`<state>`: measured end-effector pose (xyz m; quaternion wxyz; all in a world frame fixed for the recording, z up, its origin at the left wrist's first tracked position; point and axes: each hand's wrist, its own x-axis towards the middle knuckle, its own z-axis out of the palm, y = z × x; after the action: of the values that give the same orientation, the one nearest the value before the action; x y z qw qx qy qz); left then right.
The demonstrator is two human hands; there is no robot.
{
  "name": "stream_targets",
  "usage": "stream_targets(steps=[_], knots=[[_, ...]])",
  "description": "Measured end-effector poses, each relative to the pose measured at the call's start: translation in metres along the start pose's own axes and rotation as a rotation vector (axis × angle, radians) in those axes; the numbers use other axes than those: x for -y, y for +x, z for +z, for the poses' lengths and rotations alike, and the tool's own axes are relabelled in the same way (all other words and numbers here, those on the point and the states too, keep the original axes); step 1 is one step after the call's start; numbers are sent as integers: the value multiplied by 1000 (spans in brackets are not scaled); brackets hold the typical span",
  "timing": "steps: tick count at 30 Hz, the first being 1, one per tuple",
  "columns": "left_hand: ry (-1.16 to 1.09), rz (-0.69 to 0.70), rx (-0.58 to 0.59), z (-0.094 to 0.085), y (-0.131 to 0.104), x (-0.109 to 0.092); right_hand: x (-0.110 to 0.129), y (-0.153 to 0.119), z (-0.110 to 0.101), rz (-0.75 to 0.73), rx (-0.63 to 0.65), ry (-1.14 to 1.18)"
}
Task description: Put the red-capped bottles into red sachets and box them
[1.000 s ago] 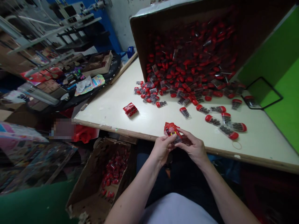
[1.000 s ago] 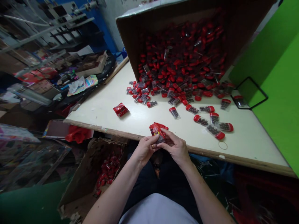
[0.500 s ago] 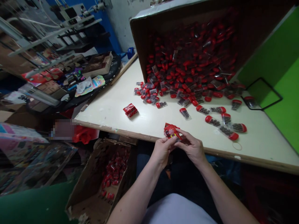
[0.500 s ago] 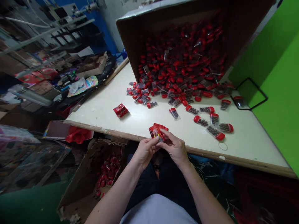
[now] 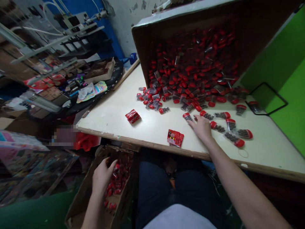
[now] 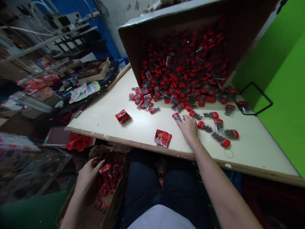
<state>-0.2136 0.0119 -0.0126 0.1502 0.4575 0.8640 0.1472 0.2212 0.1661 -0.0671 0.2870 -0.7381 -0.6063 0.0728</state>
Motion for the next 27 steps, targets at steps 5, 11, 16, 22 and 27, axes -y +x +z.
stream_targets(steps=[5, 11, 16, 22, 27], knots=[[-523, 317, 263, 57, -24, -119, 6, -1, 2, 119, 112, 71], [-466, 336, 315, 122, -27, -206, -2, -51, -20, 157, 65, 264], [-549, 297, 426, 133, -16, -198, 11, -90, -28, 201, 96, 352], [-598, 361, 580, 128, -19, -194, 45, -100, -19, 93, 174, 334], [-591, 381, 494, 121, -18, -188, 48, -98, -14, 37, 187, 182]])
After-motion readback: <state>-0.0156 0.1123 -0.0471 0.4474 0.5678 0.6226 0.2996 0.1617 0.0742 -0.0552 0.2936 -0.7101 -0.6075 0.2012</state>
